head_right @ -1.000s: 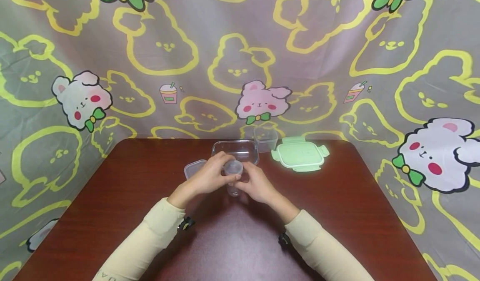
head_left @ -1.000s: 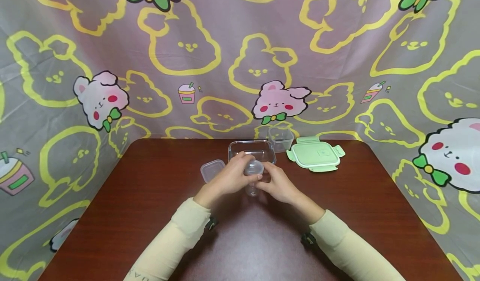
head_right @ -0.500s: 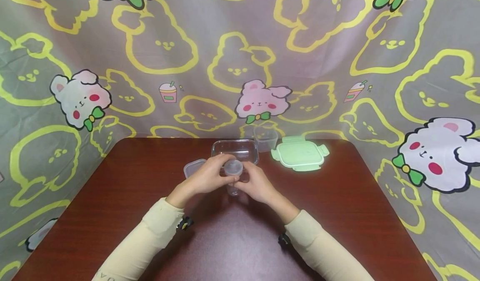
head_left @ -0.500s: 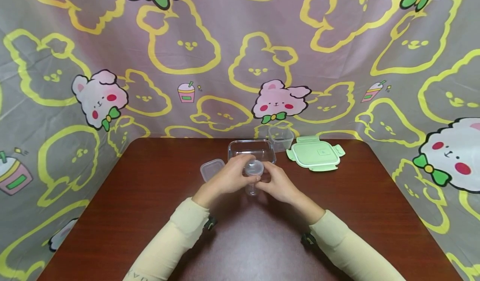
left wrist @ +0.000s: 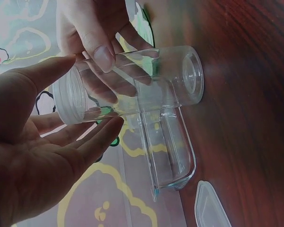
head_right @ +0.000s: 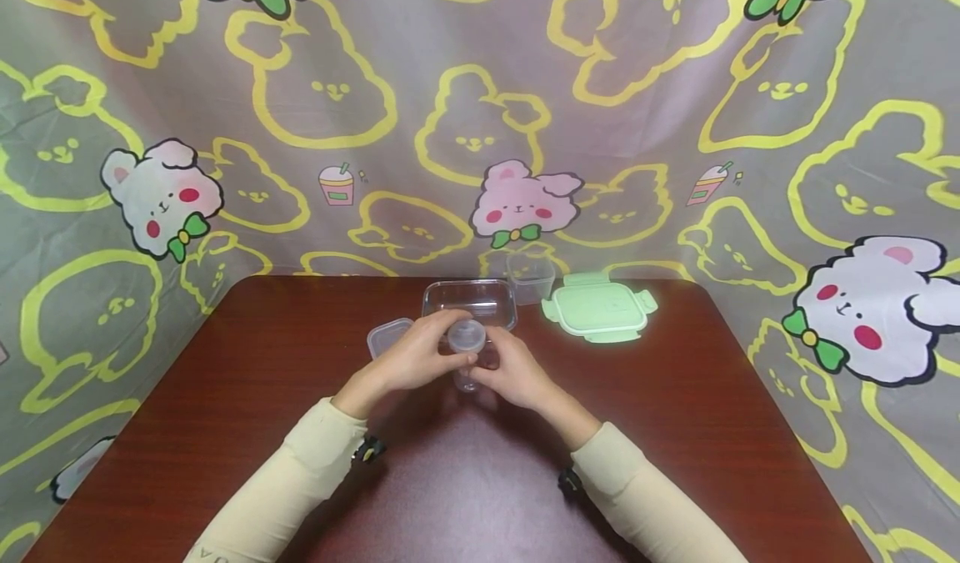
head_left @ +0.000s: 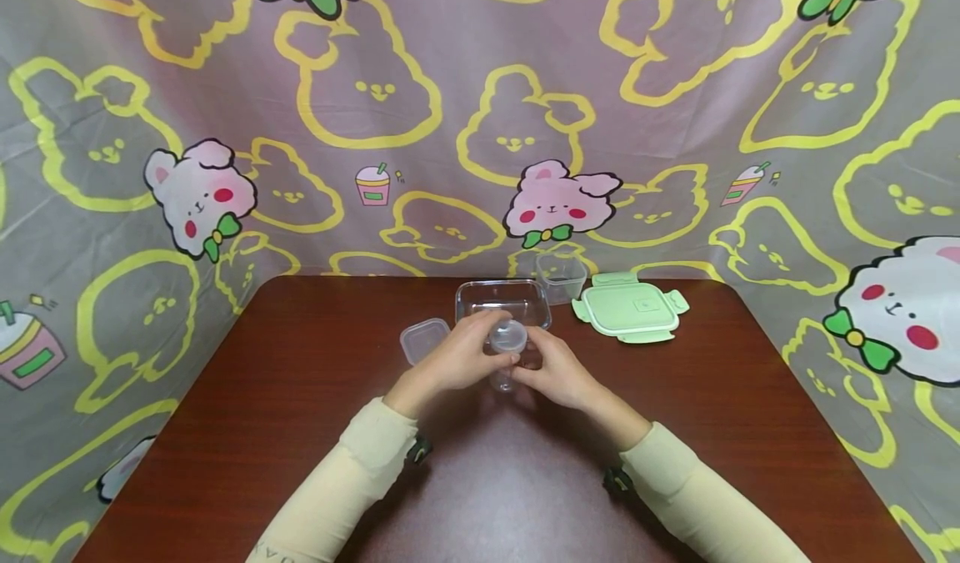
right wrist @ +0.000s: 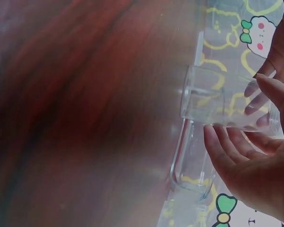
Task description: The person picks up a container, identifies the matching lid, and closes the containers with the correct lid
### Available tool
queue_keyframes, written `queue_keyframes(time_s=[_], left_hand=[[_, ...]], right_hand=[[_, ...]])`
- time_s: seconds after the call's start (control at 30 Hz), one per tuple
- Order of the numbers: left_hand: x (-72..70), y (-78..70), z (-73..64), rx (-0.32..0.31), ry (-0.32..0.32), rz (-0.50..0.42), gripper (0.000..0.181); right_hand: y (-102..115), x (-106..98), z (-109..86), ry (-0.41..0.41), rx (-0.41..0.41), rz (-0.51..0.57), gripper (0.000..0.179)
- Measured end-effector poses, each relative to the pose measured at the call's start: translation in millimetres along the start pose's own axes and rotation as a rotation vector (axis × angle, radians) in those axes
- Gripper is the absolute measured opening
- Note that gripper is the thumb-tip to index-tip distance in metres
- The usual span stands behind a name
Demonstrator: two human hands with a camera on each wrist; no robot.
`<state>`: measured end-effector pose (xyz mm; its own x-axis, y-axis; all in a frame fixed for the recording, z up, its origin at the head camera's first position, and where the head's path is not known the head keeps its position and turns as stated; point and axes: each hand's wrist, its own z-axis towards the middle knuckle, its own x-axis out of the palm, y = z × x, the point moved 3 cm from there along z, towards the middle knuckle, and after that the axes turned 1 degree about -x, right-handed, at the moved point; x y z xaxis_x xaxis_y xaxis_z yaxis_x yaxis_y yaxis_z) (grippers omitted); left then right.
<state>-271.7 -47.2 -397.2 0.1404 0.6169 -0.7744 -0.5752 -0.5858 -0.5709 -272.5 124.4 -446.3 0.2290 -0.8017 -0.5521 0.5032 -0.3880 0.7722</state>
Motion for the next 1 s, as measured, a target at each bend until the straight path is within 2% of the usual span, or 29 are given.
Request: queue_keyframes(time_s=[0.23, 0.33, 0.5, 0.77, 1.0], left_hand=[[0.0, 2.2, -2.5, -0.012, 0.033, -0.005, 0.057], [-1.0, 2.5, -3.6, -0.005, 0.039, -0.001, 0.057], [-6.3, 2.2, -3.8, 0.015, 0.013, 0.011, 0.057], [-11.4, 3.1, -5.1, -0.013, 0.011, 0.000, 0.057], [-14.1, 3.1, -7.6, 0.013, -0.019, 0.003, 0.057]], right_hand=[[-5, 2, -1.9, 0.017, -0.007, 0.030, 0.055], [0, 1, -3.4, 0.030, -0.012, 0.040, 0.057], [-3, -3, -2.8, 0.047, -0.011, 0.053, 0.053], [-3, -2, -2.5, 0.034, -0.021, 0.054, 0.046], [-3, -3, -4.4, 0.042, -0.024, 0.049, 0.039]])
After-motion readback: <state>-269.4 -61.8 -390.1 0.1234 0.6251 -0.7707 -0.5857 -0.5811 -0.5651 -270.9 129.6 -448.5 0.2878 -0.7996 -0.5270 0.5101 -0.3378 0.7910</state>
